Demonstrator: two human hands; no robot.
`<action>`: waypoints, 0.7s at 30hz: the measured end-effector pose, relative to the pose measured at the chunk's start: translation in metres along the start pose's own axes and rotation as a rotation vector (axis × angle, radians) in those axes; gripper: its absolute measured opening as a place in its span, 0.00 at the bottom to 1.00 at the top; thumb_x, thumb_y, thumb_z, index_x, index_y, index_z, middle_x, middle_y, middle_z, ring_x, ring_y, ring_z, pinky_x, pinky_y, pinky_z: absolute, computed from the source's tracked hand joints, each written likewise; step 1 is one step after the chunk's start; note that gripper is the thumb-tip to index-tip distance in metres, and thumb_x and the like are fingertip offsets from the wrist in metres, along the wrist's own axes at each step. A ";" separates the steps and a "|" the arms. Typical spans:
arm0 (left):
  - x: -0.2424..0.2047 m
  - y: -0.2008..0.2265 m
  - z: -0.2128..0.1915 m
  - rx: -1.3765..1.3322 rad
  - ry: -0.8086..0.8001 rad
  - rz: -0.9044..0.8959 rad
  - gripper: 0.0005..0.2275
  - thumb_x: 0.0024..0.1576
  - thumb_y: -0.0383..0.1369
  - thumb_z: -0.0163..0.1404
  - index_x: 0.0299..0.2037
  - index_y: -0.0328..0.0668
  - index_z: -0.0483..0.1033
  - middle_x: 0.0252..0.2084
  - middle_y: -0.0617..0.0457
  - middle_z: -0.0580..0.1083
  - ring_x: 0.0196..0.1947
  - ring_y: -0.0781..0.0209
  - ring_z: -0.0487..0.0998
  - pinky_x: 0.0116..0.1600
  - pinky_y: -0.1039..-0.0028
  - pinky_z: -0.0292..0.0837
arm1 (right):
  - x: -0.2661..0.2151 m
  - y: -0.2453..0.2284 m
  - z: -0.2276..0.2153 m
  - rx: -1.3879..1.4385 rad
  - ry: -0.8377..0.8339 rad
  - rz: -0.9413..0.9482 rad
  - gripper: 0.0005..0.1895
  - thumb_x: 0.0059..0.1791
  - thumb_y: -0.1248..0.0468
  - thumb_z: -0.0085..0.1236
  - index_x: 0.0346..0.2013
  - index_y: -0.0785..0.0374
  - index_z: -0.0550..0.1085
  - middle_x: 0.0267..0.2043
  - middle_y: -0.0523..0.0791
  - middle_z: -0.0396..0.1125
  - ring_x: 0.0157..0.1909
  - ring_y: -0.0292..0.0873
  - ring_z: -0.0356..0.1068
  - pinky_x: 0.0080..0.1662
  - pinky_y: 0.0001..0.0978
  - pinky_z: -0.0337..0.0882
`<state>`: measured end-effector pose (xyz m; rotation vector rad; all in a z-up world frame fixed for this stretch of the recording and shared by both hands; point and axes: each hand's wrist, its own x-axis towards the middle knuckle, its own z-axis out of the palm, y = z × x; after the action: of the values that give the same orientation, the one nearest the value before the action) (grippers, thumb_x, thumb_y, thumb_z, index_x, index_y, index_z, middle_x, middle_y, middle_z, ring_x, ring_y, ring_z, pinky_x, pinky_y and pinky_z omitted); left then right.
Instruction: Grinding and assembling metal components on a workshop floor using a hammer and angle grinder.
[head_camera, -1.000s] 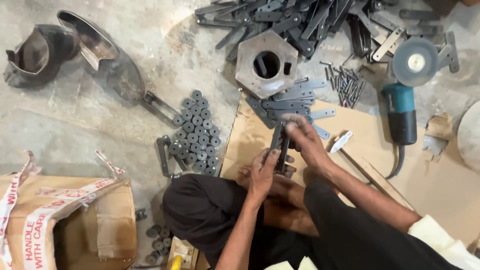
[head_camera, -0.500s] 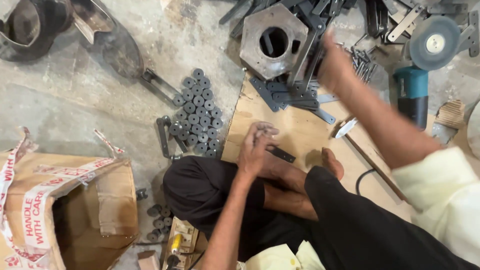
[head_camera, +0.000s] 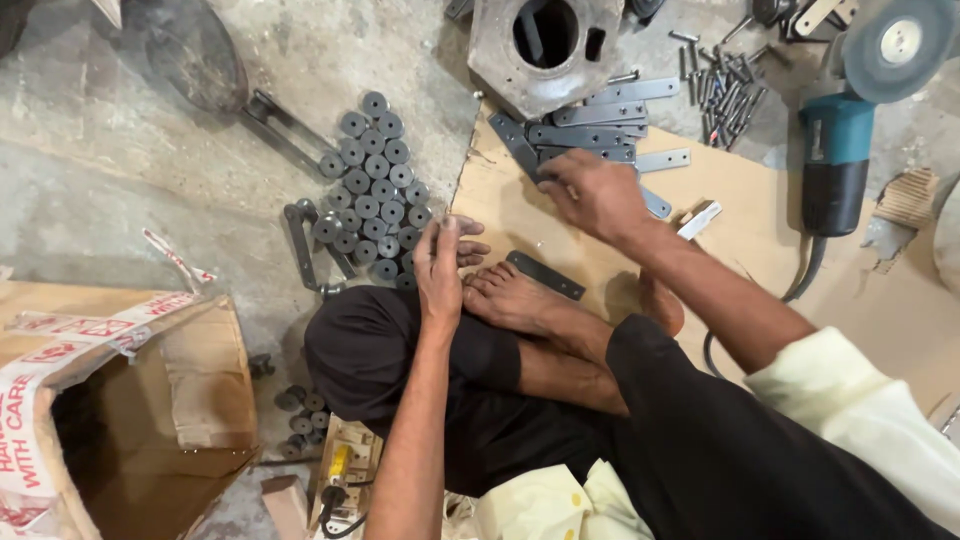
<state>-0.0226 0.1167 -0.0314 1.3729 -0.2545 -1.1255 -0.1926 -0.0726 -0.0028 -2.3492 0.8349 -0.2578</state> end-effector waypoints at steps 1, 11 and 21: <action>0.000 -0.003 -0.001 0.002 0.002 -0.003 0.16 0.68 0.42 0.42 0.46 0.34 0.74 0.41 0.50 0.78 0.32 0.63 0.80 0.37 0.76 0.73 | 0.001 -0.007 0.004 0.003 -0.002 0.001 0.12 0.51 0.59 0.65 0.46 0.59 0.79 0.45 0.49 0.75 0.41 0.51 0.76 0.43 0.42 0.76; 0.001 -0.005 0.003 0.081 0.024 0.050 0.14 0.68 0.40 0.44 0.43 0.36 0.75 0.38 0.53 0.78 0.30 0.66 0.79 0.36 0.77 0.72 | 0.023 -0.015 0.035 -0.452 0.015 0.054 0.18 0.42 0.57 0.68 0.37 0.67 0.75 0.40 0.55 0.67 0.45 0.57 0.71 0.39 0.47 0.74; -0.006 0.005 0.011 0.286 0.032 0.127 0.08 0.62 0.32 0.53 0.42 0.34 0.77 0.34 0.54 0.79 0.30 0.69 0.80 0.35 0.78 0.77 | 0.025 -0.006 0.051 -0.269 0.048 0.226 0.09 0.43 0.63 0.65 0.35 0.62 0.78 0.42 0.57 0.69 0.44 0.60 0.72 0.42 0.54 0.72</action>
<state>-0.0310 0.1130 -0.0216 1.6006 -0.4877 -0.9874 -0.1507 -0.0591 -0.0400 -2.4720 1.2137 -0.1124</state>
